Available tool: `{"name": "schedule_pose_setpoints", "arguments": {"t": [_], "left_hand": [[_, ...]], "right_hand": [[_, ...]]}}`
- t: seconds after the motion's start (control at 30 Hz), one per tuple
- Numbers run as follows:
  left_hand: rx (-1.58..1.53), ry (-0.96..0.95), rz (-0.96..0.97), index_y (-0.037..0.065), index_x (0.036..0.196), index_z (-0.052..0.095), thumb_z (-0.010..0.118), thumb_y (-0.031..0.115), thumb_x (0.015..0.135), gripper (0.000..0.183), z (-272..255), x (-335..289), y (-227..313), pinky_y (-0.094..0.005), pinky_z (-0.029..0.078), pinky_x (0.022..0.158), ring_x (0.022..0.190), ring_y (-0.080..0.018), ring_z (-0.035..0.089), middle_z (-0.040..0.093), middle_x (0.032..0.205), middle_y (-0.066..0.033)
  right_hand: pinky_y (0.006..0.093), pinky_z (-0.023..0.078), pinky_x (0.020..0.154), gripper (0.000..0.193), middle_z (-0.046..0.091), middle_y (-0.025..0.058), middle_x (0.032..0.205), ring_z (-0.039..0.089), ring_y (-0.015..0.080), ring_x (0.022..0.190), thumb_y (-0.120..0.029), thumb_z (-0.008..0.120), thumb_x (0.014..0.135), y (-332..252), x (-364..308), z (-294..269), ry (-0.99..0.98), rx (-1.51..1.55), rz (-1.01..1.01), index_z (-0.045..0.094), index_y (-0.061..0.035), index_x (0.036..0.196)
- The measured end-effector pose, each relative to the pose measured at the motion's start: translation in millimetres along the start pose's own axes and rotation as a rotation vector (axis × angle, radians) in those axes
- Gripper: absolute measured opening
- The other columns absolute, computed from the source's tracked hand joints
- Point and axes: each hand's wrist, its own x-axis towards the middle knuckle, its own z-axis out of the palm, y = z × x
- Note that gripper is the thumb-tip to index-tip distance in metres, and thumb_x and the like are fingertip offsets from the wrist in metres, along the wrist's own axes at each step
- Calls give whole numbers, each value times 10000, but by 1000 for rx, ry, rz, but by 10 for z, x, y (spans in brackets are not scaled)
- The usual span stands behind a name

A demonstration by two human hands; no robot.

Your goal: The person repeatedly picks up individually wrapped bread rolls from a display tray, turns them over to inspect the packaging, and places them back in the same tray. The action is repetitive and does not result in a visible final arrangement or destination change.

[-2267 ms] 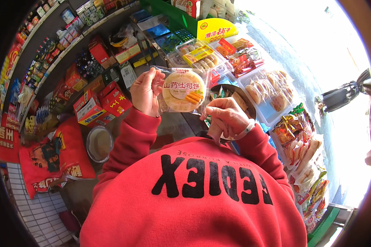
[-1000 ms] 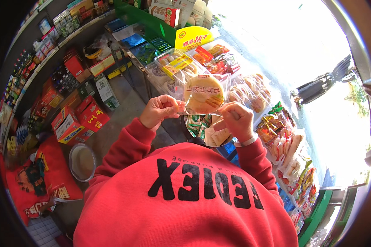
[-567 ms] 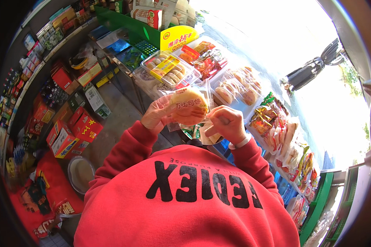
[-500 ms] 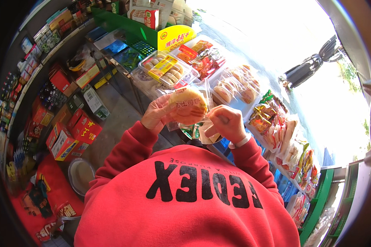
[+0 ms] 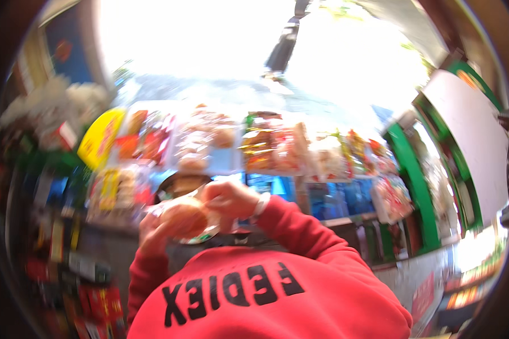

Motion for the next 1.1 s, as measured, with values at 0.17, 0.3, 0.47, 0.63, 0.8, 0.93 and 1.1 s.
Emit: {"name": "schedule_pose_setpoints", "arguments": {"t": [0.17,0.3,0.47,0.63,0.8,0.93,1.1], "left_hand": [[-174,-23,13,-55,1336,500,622,493,952,681,-101,117,-232,-382,498,993,1143,-255,621,623,1251,-163],[-231,-25,13,-36,1366,472,462,532,1024,663,-14,298,-272,-401,472,1027,1205,-263,577,572,1319,-173],[-141,21,-59,-1,1428,425,312,573,1049,698,2,555,-459,-426,426,1070,1260,-255,533,541,1377,-147],[22,87,82,-82,1347,496,252,426,1104,613,565,683,-356,-367,454,1038,1176,-239,581,602,1309,-183],[-21,-43,-80,-79,1369,477,292,421,1100,597,767,842,-379,-377,455,1047,1191,-255,582,604,1300,-183],[238,-102,62,-70,1345,510,380,438,1080,588,930,910,-527,-383,469,1029,1165,-254,595,613,1271,-167],[-74,-107,-154,-66,1306,553,423,442,1068,576,1088,1004,-478,-368,480,1006,1118,-242,616,620,1252,-159]], "right_hand": [[349,507,631,183,677,112,698,607,148,641,-195,732,864,-26,-145,-70,119,45,56,711,-16,834],[344,500,605,189,662,104,658,592,127,609,-184,702,891,-209,-292,-254,190,42,90,715,-3,838],[310,484,571,207,657,77,640,584,95,597,-174,690,896,-220,-493,-450,262,124,47,717,20,828],[329,503,585,160,678,114,657,614,115,607,-88,678,868,-332,-747,-560,449,184,171,715,54,807],[270,460,547,201,640,9,667,534,56,600,-127,674,926,-105,-1040,-591,495,339,165,714,19,792],[271,478,576,209,649,9,691,560,72,620,-156,686,935,-237,-1250,-714,532,496,256,711,25,833],[326,523,682,225,693,70,792,638,147,730,-220,731,908,-52,-1390,-832,598,176,172,714,-21,1013]]}}
